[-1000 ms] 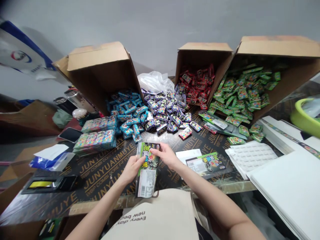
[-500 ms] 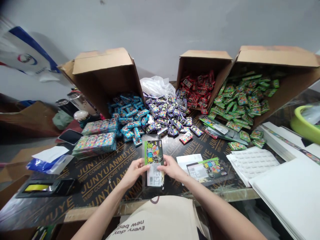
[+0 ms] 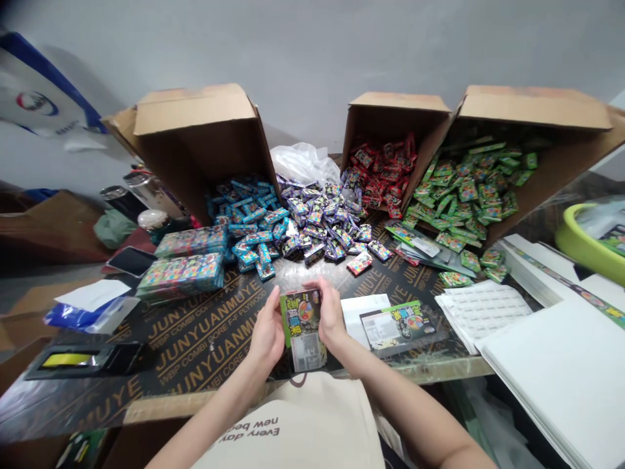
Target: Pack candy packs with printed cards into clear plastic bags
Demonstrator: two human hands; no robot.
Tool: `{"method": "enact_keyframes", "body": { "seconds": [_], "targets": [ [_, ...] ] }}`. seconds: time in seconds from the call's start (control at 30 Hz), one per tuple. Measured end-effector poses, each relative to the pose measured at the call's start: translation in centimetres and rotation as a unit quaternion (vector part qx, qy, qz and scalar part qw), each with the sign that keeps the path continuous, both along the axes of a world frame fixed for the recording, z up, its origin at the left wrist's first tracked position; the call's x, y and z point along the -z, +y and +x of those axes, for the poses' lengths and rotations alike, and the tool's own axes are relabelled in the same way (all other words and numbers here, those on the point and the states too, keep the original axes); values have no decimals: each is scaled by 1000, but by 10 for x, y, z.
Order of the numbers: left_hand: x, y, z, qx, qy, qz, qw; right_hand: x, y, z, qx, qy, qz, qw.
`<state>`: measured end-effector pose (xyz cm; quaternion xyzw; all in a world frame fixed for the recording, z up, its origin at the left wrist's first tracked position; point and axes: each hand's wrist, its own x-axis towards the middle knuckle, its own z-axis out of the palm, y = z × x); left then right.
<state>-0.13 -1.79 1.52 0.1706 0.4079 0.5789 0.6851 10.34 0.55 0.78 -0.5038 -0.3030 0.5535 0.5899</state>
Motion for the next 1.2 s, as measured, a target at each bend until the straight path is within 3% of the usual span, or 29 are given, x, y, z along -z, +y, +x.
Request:
{"method": "enact_keyframes", "body": {
  "seconds": [0.07,0.13,0.27,0.4,0.47,0.67,0.87,0.97,1.07,1.2],
  "targets": [
    [-2,9,-1,-6,-17,-46,999,2,-2,0,0,13,-2,1000],
    [-4,16,-5,27,-10,-66,997,2,-3,4,-18,21,1,1000],
    [-13,19,-20,79,134,16,988,-5,-1,18,-84,32,-4,996],
    [-26,12,-31,88,363,183,910,-13,-6,33,-113,-104,86,984],
    [-30,11,-34,97,415,215,879,-17,-9,37,-132,-155,112,973],
    [-32,25,-44,162,407,156,885,-26,-9,39,-164,-154,101,969],
    [-35,31,-45,195,419,168,871,-25,-2,42,-217,-102,76,968],
    [-39,26,-44,199,461,218,837,-26,-3,44,-218,-108,78,967],
    [-44,16,-43,185,513,308,780,-27,-7,48,-224,-154,98,957],
    [-45,5,-42,169,561,372,720,-23,-19,58,-211,-272,194,919]
  ]
}}
